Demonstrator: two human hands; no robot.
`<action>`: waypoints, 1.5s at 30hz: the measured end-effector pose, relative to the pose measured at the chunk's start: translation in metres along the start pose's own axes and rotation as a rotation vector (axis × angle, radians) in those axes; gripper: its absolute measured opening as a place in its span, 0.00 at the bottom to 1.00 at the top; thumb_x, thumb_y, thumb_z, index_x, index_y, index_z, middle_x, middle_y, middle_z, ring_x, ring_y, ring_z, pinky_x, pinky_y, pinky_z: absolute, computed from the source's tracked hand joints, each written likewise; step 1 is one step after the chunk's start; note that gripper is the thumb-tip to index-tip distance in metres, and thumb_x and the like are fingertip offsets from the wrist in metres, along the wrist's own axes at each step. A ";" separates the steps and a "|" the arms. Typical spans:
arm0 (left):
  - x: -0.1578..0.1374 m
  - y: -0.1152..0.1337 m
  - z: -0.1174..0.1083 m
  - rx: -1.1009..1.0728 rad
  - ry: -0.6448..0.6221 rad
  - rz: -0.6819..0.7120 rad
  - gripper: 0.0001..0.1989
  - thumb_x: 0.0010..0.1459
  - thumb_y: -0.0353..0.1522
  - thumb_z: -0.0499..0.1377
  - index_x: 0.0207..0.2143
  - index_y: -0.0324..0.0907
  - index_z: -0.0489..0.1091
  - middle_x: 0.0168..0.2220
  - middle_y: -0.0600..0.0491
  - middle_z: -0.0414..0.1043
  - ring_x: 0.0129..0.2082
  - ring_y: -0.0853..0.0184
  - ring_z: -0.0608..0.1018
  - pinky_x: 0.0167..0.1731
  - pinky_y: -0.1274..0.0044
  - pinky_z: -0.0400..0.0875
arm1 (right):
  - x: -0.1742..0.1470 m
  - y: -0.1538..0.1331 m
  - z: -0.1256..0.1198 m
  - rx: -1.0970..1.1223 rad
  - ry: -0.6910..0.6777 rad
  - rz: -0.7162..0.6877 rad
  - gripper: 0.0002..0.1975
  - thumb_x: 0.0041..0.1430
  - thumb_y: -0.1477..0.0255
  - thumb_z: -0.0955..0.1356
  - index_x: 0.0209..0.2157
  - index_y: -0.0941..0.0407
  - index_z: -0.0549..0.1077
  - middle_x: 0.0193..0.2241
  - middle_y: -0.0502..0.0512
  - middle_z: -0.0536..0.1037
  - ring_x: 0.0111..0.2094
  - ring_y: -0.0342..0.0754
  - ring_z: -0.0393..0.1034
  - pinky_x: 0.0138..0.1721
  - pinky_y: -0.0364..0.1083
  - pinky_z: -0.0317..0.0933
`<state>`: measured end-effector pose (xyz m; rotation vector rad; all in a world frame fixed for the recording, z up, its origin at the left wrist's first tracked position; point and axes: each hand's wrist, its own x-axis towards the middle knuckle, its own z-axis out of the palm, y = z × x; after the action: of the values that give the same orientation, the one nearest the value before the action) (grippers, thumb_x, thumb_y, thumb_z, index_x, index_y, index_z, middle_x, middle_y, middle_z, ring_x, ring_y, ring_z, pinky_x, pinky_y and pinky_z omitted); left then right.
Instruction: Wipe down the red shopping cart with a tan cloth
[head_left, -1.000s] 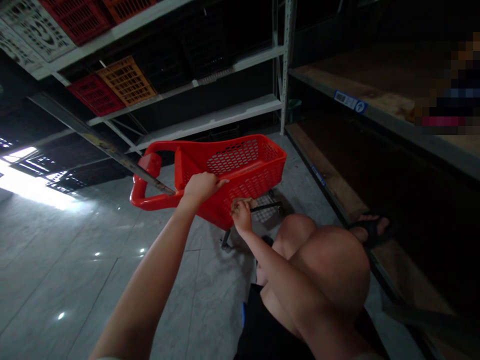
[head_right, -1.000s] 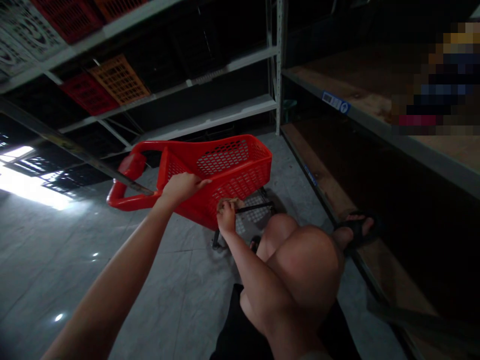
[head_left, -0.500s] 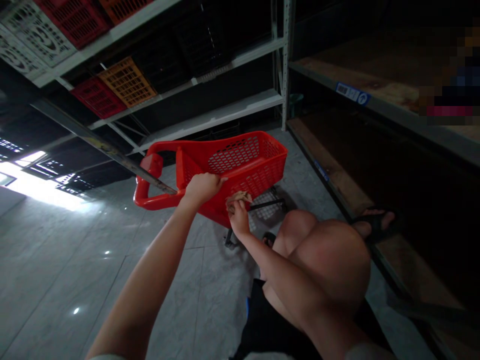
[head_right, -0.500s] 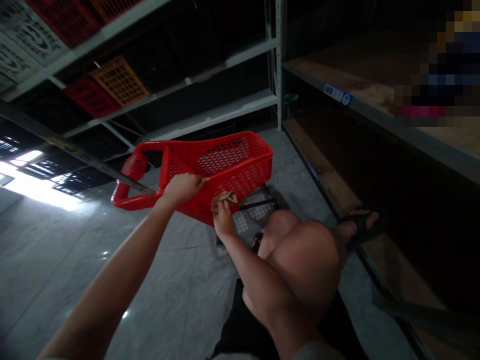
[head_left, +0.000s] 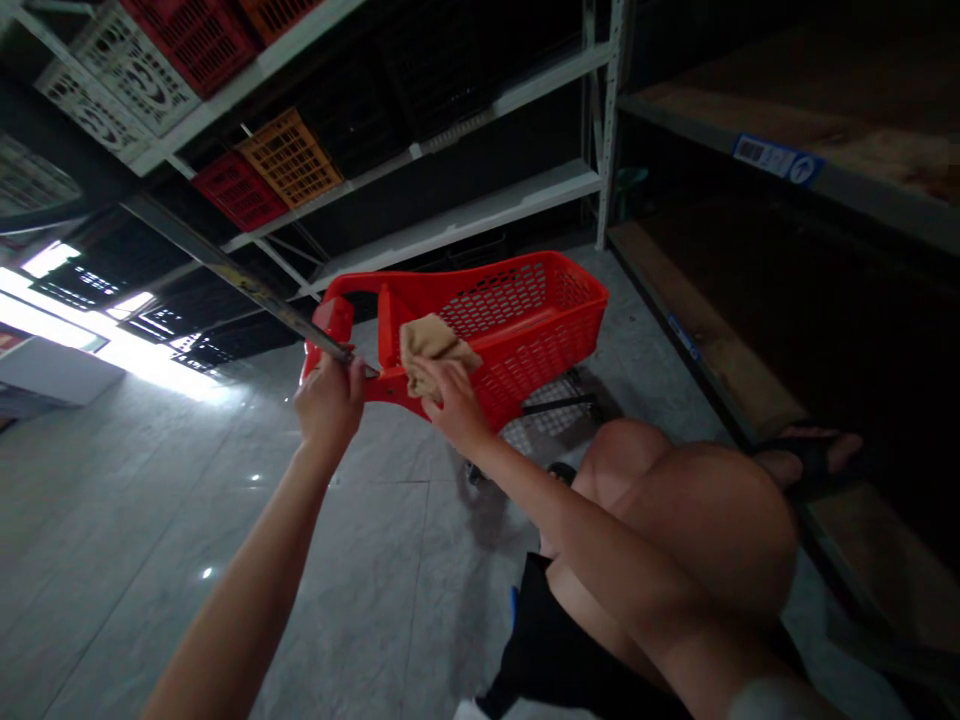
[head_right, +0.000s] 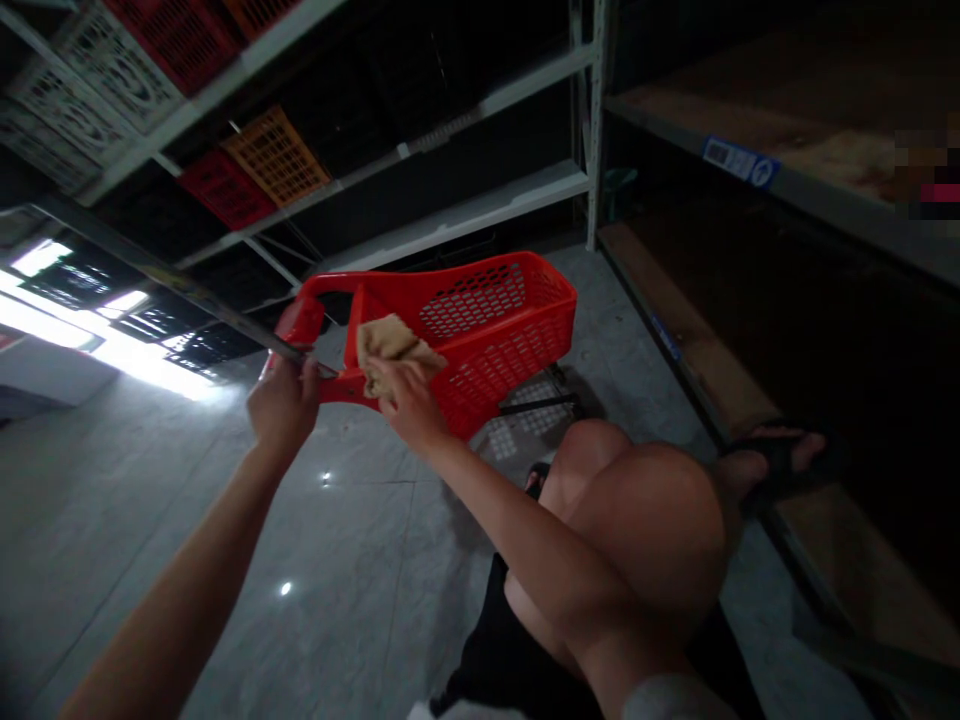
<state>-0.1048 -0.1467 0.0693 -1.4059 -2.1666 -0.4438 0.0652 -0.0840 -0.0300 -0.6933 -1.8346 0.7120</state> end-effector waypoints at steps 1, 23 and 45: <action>0.001 0.006 0.001 0.072 -0.082 -0.026 0.22 0.71 0.45 0.46 0.51 0.41 0.71 0.36 0.42 0.79 0.38 0.51 0.82 0.37 0.66 0.74 | -0.001 -0.006 0.007 -0.019 -0.070 -0.097 0.31 0.66 0.78 0.63 0.68 0.43 0.66 0.60 0.50 0.77 0.64 0.51 0.65 0.70 0.55 0.60; -0.002 0.036 0.019 0.059 -0.002 -0.170 0.28 0.70 0.50 0.45 0.42 0.39 0.77 0.34 0.39 0.79 0.38 0.51 0.81 0.37 0.68 0.68 | -0.016 0.056 -0.001 -0.268 -0.107 -0.423 0.26 0.72 0.77 0.62 0.68 0.54 0.68 0.71 0.54 0.67 0.75 0.48 0.52 0.75 0.53 0.53; -0.004 0.044 0.024 0.008 0.090 -0.177 0.25 0.70 0.49 0.49 0.39 0.40 0.76 0.29 0.44 0.76 0.36 0.54 0.80 0.37 0.70 0.65 | -0.033 0.130 -0.037 -0.350 0.245 0.107 0.24 0.65 0.79 0.65 0.60 0.54 0.76 0.61 0.62 0.75 0.61 0.58 0.66 0.65 0.59 0.63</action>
<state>-0.0693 -0.1194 0.0477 -1.1716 -2.2252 -0.5517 0.1289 -0.0161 -0.1330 -1.0640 -1.7187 0.3546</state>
